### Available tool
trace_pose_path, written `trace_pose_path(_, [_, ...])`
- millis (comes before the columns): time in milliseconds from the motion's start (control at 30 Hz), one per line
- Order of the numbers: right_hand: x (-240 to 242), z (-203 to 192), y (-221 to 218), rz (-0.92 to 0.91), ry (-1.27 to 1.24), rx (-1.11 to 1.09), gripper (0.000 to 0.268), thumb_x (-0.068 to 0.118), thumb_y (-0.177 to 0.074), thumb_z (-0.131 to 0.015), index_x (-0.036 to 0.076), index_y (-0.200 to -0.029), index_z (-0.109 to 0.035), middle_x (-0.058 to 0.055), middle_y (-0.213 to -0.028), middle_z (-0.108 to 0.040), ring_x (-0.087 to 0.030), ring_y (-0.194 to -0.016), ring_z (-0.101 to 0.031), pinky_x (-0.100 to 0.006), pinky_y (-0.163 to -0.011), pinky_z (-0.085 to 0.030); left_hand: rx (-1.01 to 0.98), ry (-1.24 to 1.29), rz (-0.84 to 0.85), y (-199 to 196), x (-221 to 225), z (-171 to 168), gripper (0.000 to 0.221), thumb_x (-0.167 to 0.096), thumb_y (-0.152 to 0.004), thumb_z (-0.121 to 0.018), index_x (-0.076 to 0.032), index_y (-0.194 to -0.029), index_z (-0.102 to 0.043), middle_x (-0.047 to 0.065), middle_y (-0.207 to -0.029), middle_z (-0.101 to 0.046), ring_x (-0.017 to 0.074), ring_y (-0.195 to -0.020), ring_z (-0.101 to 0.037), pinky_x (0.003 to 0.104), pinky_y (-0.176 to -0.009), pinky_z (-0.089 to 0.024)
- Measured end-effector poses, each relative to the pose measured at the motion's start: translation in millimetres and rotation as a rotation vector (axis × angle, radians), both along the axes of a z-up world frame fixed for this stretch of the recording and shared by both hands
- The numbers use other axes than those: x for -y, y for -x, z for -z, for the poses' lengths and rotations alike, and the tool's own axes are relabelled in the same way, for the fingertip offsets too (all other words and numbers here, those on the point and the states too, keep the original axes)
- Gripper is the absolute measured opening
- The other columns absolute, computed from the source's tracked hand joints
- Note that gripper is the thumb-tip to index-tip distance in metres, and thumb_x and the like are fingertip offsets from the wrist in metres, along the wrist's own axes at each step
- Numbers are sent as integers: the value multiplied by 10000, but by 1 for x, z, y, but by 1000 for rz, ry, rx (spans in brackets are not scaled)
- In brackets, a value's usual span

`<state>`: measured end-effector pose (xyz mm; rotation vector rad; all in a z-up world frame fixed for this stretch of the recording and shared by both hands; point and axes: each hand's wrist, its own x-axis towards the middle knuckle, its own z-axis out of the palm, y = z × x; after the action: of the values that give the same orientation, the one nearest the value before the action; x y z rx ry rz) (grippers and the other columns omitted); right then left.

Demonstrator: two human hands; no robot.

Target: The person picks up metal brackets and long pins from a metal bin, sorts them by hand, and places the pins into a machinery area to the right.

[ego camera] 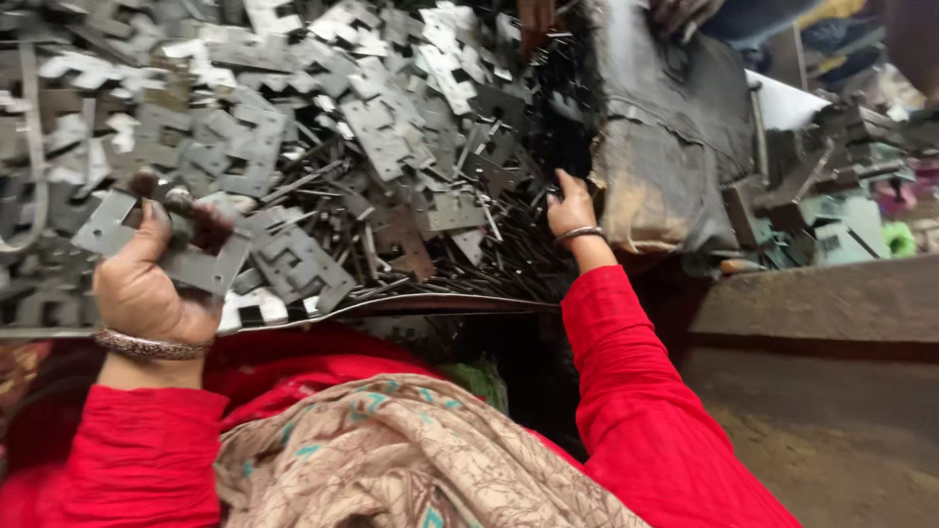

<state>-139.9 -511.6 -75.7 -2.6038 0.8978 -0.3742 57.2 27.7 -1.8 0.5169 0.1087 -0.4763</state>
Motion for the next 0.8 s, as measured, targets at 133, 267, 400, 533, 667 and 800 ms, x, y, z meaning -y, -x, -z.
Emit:
trace_pose_path(133, [36, 44, 34, 130, 63, -111, 622, 129, -833, -750, 10, -1410, -548, -265, -1380, -603, -420, -1309, -558, -425, -1119, -449, 749, -1272, 113, 0, 37, 14, 222, -259, -1057, -621, -93, -1201, -652, 128, -1079, -719, 284, -964, -718, 467, -873, -593])
trace_pose_path(267, [43, 59, 23, 186, 57, -285, 850, 257, -726, -883, 22, -1442, -488, -337, -1404, -514, -487, -1321, -476, -469, -1064, -395, 1405, -1609, -35, 4, 76, 34, 312, -133, -980, -648, 16, -1254, -639, 209, -1182, -649, 382, -1041, -658, 459, -937, -565])
trace_pose_path(400, [43, 59, -7, 164, 231, -320, 713, 135, -810, -731, 106, -1504, -570, -268, -1368, -649, -425, -1280, -607, -427, -1114, -502, 1430, -1944, 184, 10, 87, 43, 313, -86, -779, -694, -67, -1092, -703, 140, -1161, -656, 351, -1034, -634, 440, -896, -558])
trace_pose_path(533, [36, 36, -4, 151, 112, -689, 843, 198, -691, -838, 71, -1468, -537, -248, -1278, -669, -404, -1202, -637, -459, -1006, -526, 1419, -1978, 256, 7, 88, 39, 287, -117, -736, -722, -68, -1019, -715, 131, -1170, -632, 349, -1053, -615, 448, -913, -539])
trace_pose_path(667, [11, 5, 26, 160, 10, -1096, 839, 413, -614, -946, -12, -1293, -695, -219, -1310, -704, -352, -1229, -677, -419, -1030, -550, 1355, -1997, 215, 1, 93, 48, 332, -173, -693, -731, -58, -1004, -721, 159, -1149, -617, 368, -1040, -598, 468, -910, -509])
trace_pose_path(800, [-18, -14, 51, 69, -44, -1325, 941, 569, -601, -949, -9, -1296, -688, -218, -1345, -669, -364, -1272, -624, -445, -1050, -498, 1399, -2049, 141, -1, 104, 57, 195, -159, -842, -702, -88, -1021, -736, 137, -1171, -620, 346, -1094, -580, 446, -981, -490])
